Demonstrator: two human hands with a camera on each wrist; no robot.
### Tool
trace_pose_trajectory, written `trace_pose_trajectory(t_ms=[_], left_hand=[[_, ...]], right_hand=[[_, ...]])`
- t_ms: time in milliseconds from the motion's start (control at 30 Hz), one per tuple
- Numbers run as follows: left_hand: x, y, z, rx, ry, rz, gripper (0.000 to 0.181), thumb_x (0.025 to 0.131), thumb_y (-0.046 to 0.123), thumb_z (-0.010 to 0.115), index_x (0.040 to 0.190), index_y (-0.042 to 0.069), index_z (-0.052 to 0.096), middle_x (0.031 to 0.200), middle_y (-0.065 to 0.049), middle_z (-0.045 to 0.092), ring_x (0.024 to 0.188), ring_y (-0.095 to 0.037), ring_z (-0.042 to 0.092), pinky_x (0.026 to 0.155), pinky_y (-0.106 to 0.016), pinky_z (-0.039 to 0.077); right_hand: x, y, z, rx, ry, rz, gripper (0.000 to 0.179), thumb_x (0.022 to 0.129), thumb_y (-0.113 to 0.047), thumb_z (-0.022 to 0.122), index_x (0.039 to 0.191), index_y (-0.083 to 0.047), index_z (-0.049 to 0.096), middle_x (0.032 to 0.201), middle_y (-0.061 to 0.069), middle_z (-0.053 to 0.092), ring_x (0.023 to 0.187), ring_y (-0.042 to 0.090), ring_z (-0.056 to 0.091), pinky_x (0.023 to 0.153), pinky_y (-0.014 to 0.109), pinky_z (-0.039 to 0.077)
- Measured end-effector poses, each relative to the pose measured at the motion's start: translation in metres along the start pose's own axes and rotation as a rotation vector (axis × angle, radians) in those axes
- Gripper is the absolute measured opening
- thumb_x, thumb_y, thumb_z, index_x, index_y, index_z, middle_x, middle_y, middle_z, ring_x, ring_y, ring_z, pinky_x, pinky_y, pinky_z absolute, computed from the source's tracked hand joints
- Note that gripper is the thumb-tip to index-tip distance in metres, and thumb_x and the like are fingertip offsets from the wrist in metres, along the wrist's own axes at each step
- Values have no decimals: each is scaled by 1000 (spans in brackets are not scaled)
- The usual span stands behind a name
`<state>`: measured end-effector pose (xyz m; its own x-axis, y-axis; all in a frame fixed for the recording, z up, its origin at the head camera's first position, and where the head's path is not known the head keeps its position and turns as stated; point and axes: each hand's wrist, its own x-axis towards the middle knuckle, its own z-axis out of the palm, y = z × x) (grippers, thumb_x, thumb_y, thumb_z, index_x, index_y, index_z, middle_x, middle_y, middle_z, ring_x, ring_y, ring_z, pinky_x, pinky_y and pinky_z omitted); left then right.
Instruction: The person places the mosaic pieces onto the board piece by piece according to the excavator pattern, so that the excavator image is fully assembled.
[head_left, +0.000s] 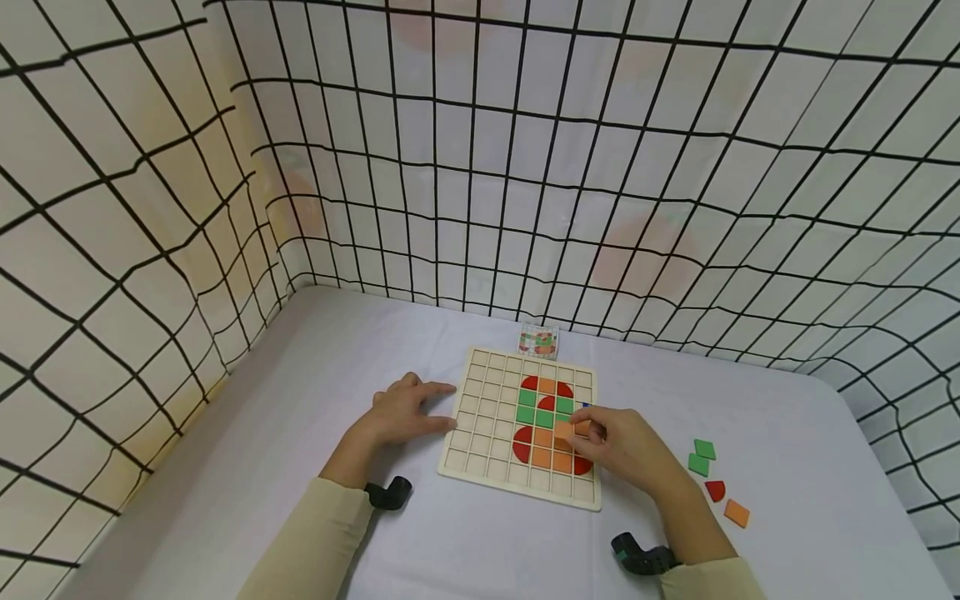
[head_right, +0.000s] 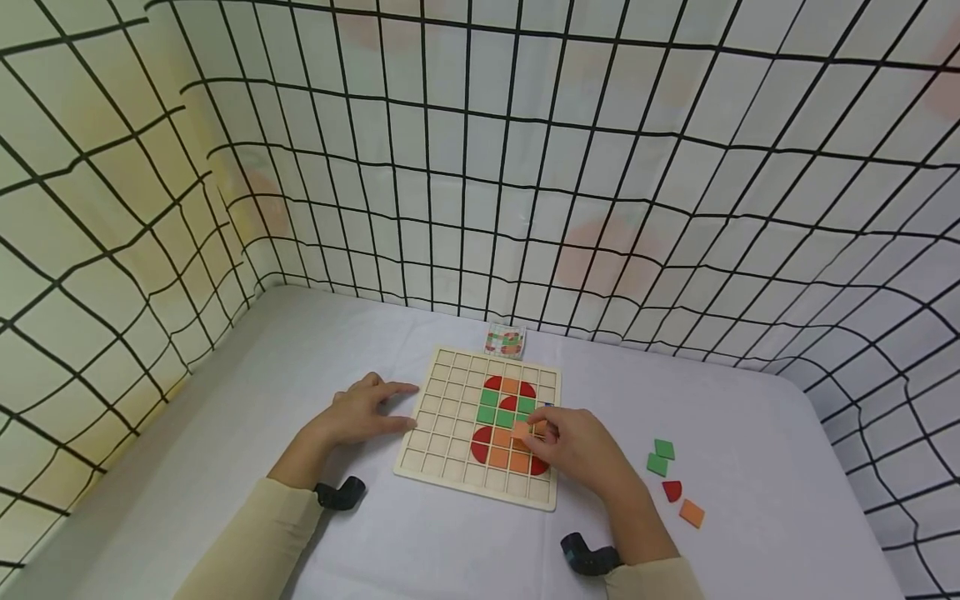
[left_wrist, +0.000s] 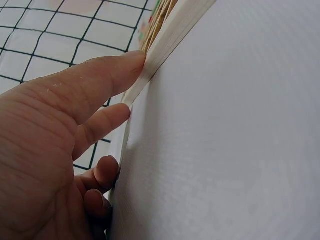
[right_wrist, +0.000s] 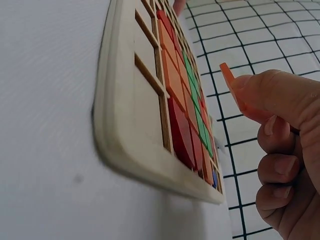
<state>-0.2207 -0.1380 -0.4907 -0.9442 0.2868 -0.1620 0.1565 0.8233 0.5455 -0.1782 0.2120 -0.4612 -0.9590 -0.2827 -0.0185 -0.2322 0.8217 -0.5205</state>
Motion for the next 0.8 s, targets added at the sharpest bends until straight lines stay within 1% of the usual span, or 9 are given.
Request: trace_pose_trajectory(t_ms=[67, 300, 500, 567, 667, 800], left_hand=[[0, 1, 0, -1, 0, 1, 63, 84, 51, 76, 141, 30, 62, 101, -3, 53, 86, -17, 47, 76, -38, 29], [-3, 4, -3, 1, -6, 1, 63, 85, 50, 76, 142, 29, 62, 101, -4, 53, 86, -18, 47, 77, -38, 29], [-2, 2, -3, 2, -9, -2, 63, 85, 51, 76, 142, 29, 61, 101, -3, 53, 85, -17, 47, 76, -37, 29], [-1, 2, -4, 4, -6, -2, 63, 85, 52, 76, 142, 29, 61, 101, -3, 53, 85, -17, 47, 75, -37, 29], [0, 1, -3, 6, -6, -3, 64, 85, 52, 76, 142, 30, 61, 101, -3, 53, 85, -17, 47, 75, -37, 28], [0, 1, -2, 3, -11, -1, 64, 85, 52, 76, 142, 29, 61, 101, -3, 53, 85, -17, 47, 75, -37, 29]], right_hand=[[5, -3, 2, -4, 1, -15, 18, 89, -30, 80, 103, -19, 73, 63, -9, 45, 60, 8, 44, 53, 22, 31], [25, -11, 12, -30, 2, -52, 23, 91, -32, 77, 108, -17, 74, 60, -8, 45, 55, 7, 41, 50, 23, 28], [45, -24, 22, -46, 1, -60, 28, 92, -40, 75, 110, -19, 74, 61, -8, 45, 55, 9, 41, 49, 24, 30], [52, -29, 24, -48, -2, -67, 28, 93, -40, 74, 111, -18, 74, 60, -7, 46, 55, 9, 41, 50, 25, 31], [61, -36, 28, -55, -15, -58, 27, 93, -38, 74, 112, -19, 73, 61, -6, 49, 55, 10, 42, 52, 26, 33], [71, -40, 34, -74, -34, -19, 25, 93, -37, 73, 111, -20, 73, 62, -5, 52, 55, 11, 45, 53, 27, 35]])
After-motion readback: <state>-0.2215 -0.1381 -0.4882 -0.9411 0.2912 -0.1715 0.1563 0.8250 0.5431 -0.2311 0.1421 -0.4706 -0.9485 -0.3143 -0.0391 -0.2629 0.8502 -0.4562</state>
